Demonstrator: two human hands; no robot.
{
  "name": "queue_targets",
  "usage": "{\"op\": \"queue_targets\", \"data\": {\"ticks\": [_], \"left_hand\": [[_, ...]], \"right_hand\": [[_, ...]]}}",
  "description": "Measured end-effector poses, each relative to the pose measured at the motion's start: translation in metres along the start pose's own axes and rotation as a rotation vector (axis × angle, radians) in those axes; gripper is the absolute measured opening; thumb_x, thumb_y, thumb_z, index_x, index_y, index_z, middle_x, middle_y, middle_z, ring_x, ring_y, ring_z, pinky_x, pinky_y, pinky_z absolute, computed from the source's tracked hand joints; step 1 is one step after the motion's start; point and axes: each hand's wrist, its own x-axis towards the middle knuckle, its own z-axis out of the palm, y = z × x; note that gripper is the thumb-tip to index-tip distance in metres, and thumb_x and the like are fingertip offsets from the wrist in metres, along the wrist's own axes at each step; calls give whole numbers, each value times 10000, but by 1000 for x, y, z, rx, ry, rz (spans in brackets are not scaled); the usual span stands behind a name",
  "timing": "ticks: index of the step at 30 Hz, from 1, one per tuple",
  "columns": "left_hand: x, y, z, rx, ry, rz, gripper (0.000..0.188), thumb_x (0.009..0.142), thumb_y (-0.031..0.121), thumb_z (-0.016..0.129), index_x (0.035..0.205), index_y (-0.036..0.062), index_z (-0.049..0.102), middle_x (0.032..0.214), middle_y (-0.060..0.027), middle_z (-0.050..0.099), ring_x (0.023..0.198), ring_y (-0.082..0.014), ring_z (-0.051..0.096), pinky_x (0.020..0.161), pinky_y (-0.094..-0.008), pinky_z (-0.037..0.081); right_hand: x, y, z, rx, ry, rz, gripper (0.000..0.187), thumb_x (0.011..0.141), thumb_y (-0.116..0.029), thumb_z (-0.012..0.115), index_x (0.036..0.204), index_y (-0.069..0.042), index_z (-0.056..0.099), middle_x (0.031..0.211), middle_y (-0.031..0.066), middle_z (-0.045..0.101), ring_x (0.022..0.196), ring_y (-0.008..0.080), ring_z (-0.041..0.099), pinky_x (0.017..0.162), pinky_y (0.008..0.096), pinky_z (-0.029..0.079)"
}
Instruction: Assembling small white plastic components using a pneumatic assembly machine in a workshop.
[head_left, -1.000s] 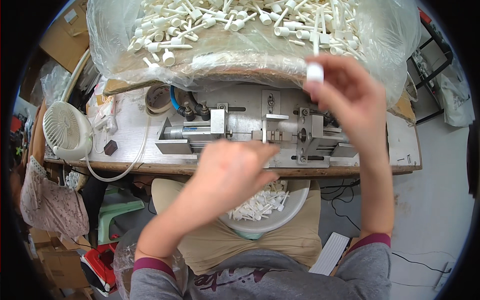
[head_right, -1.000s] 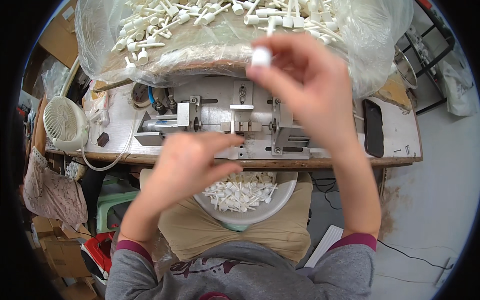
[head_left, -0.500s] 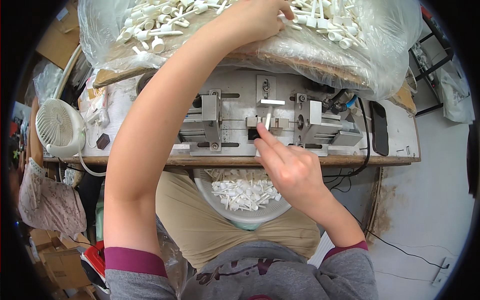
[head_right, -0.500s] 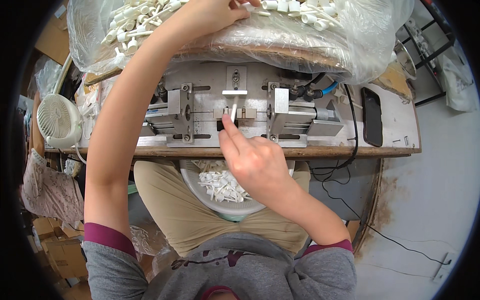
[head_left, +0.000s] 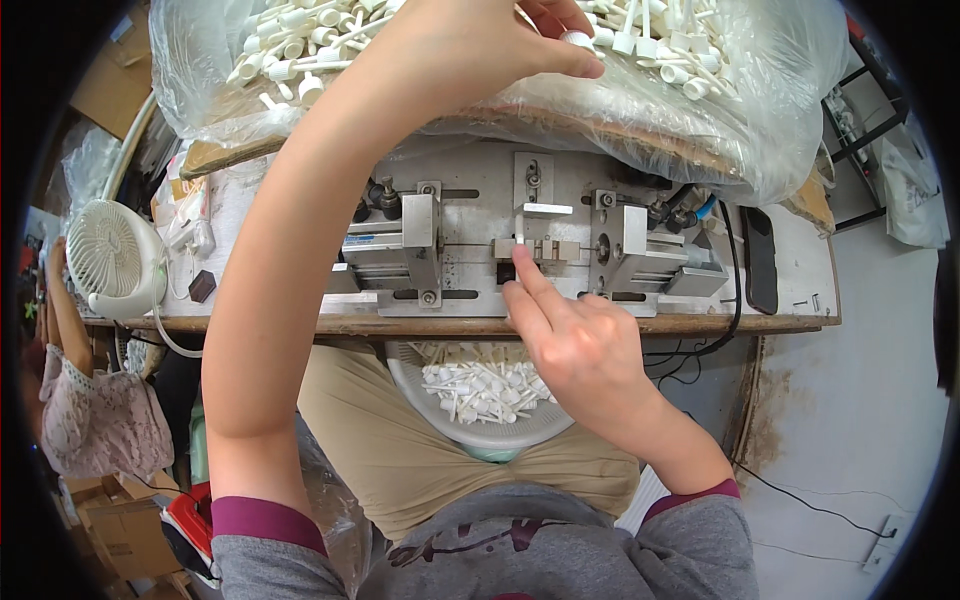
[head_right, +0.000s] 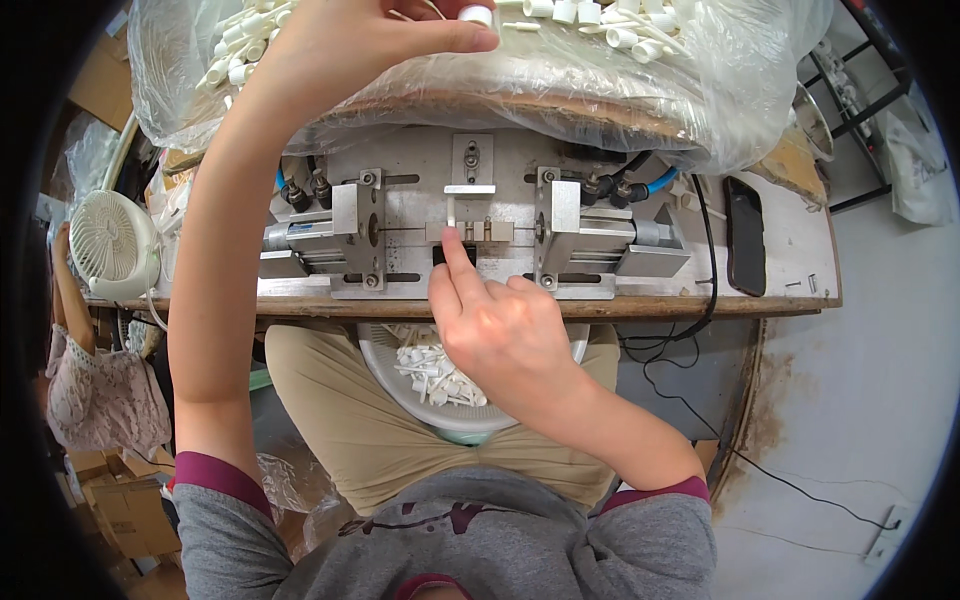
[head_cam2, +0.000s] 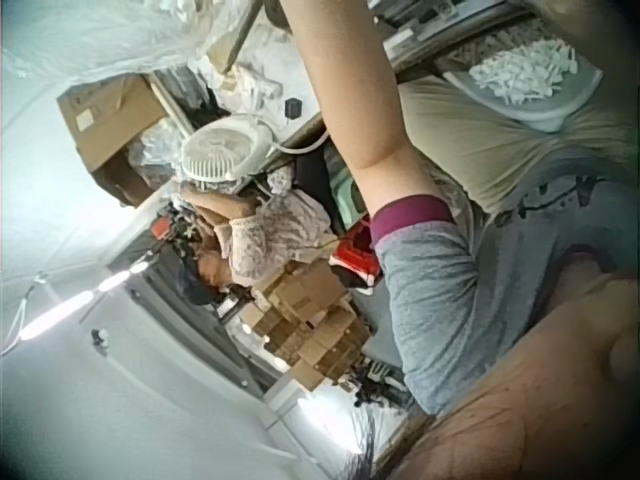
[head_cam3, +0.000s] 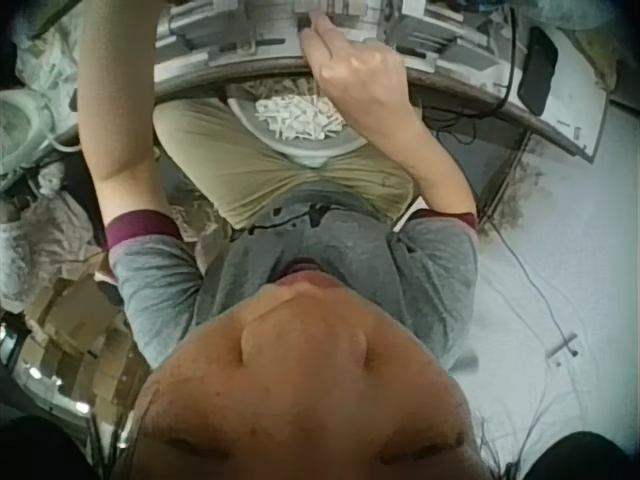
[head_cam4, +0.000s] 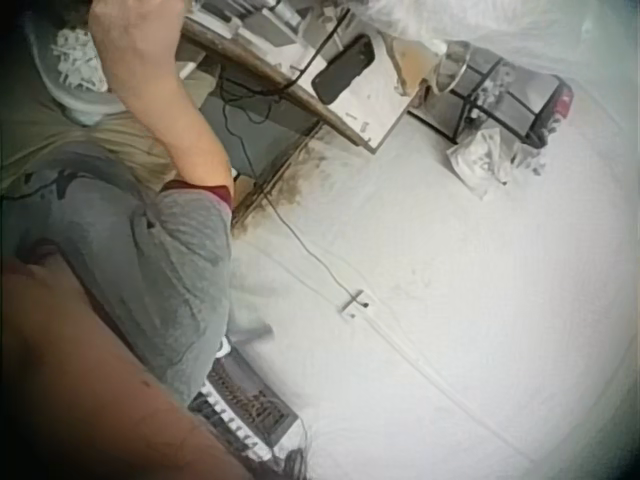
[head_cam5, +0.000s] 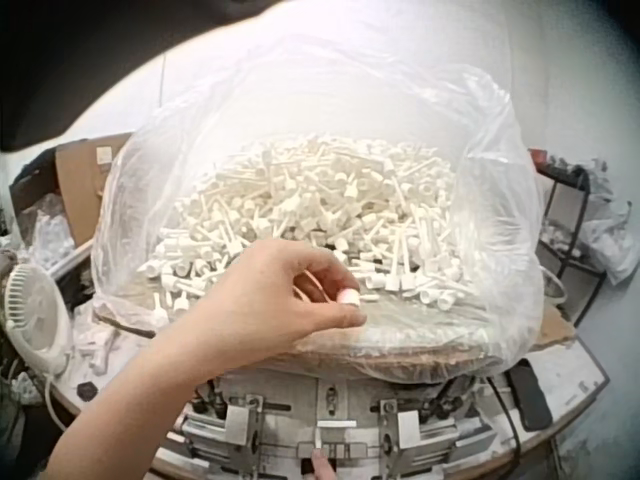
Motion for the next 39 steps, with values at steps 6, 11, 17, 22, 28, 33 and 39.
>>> {"op": "queue_targets", "data": {"ticks": [6, 11, 17, 22, 28, 33, 39], "left_hand": [[-23, -2, 0, -225, 143, 18, 246, 850, 102, 795, 1048, -26, 724, 989, -107, 674, 870, -160, 698, 768, -274, 574], [-50, -5, 9, -187, 307, 203, 228, 803, 35, 792, 1030, 36, 767, 1116, -97, 706, 826, -117, 693, 666, -243, 581], [-114, -5, 18, 58, 230, 187, 352, 712, 26, 832, 1057, 72, 776, 1240, -95, 665, 861, -144, 681, 694, -270, 581], [-154, 3, 49, 204, 88, 185, 329, 741, 52, 806, 1059, 22, 726, 1272, -129, 678, 869, -211, 710, 720, -309, 580], [-169, -13, 83, 291, -2, 130, 284, 759, 90, 781, 1019, 14, 698, 1296, -154, 664, 776, -229, 705, 658, -334, 556], [-163, -14, 90, 463, -24, 82, 263, 763, 101, 787, 1010, 55, 711, 1304, -127, 668, 663, -217, 692, 604, -320, 532], [-158, -17, 89, 397, -16, 62, 247, 752, 115, 793, 990, 78, 737, 1266, -116, 690, 609, -217, 675, 569, -305, 524]], "right_hand": [[6, -2, -3, -35, -74, -24, 292, 767, -94, 710, 1034, 21, 691, 1231, 246, 679, 482, 173, 598, 491, 271, 503], [11, 2, -13, -8, -152, -33, 313, 785, -134, 745, 1054, 15, 682, 1206, 229, 690, 555, 221, 660, 538, 306, 537], [47, 64, -50, 144, 227, 15, 172, 860, -142, 751, 1022, -100, 712, 872, 46, 725, 595, 180, 660, 555, 321, 531], [132, 157, -81, -549, 247, -58, 160, 873, -126, 674, 941, 13, 715, 983, 153, 677, 806, 252, 660, 719, 321, 526], [171, 218, -44, -552, 191, -355, 109, 863, -68, 677, 968, -84, 701, 896, 82, 652, 853, 294, 658, 742, 394, 519], [174, 187, -36, -235, -35, -50, 90, 860, -67, 683, 945, -70, 711, 947, 75, 643, 884, 276, 646, 772, 401, 509], [149, 150, -58, 306, 278, 83, 144, 848, -133, 714, 930, -14, 721, 963, 130, 647, 844, 261, 648, 762, 374, 521]]}}
